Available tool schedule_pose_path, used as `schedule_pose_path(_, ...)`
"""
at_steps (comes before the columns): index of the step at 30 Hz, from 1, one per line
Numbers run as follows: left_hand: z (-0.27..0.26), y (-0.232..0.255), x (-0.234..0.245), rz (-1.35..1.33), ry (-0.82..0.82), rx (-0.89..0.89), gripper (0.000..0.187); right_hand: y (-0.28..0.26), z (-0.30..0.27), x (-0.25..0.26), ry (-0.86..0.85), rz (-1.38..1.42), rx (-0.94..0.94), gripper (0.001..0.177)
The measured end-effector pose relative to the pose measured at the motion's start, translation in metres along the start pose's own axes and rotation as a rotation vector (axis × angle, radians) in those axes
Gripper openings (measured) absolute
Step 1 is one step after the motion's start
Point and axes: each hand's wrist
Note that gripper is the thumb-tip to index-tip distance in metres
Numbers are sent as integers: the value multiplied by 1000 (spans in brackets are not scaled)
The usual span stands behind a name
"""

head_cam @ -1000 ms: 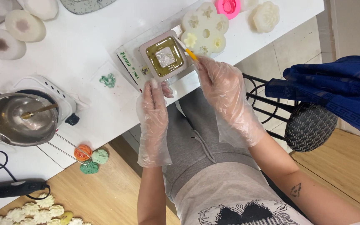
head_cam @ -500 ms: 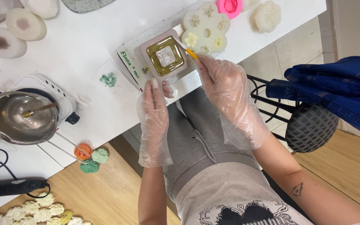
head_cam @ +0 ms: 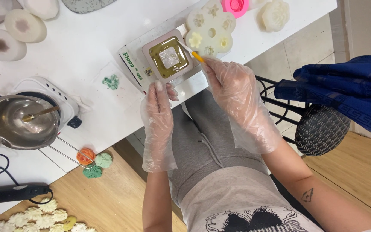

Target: Pouring melted wax into molds and cleaning the workspace in a candle studio.

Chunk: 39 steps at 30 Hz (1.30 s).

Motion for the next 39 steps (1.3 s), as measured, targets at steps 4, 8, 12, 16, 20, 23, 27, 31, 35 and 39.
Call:
schedule_pose_path(4, 0, 0, 0, -63, -9, 9, 32, 2, -2, -1, -7, 7, -5, 12)
schedule_pose_path(8, 0, 1, 0, -31, -7, -5, 32, 3, -4, -1, -17, 1, -7, 11)
schedule_pose_path(12, 0, -2, 1, -34, -10, -18, 32, -1, -5, 3, -31, 12, -7, 12)
schedule_pose_path(16, 0, -1, 0, -32, -3, 13, 31, -2, -6, 5, -40, 8, -9, 13)
schedule_pose_path(20, 1, -5, 1, -38, -19, -17, 31, 0, -10, 4, -54, 53, -35, 15)
schedule_pose_path(23, 1, -7, 1, -42, -20, -14, 31, -6, -9, 10, -94, 137, -173, 19)
schedule_pose_path(27, 2, -12, 1, -69, -23, -16, 32, -14, -5, 20, -216, 419, -623, 26)
schedule_pose_path(31, 2, -11, 1, -41, 2, -1, 32, 12, -15, 13, -228, 623, -764, 27)
schedule_pose_path(35, -1, -11, 2, 20, 12, -36, 32, 11, -11, 25, -304, 959, -911, 30)
schedule_pose_path(39, -18, 4, 11, 186, 95, -209, 26, 1, -14, 25, -441, 1350, -964, 32)
Point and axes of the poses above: each hand's wrist, its own z-axis towards the middle knuckle, its own x-axis out of the back of the hand, y = z × x, and after that the axes turned 7 degrees about y, right-handed
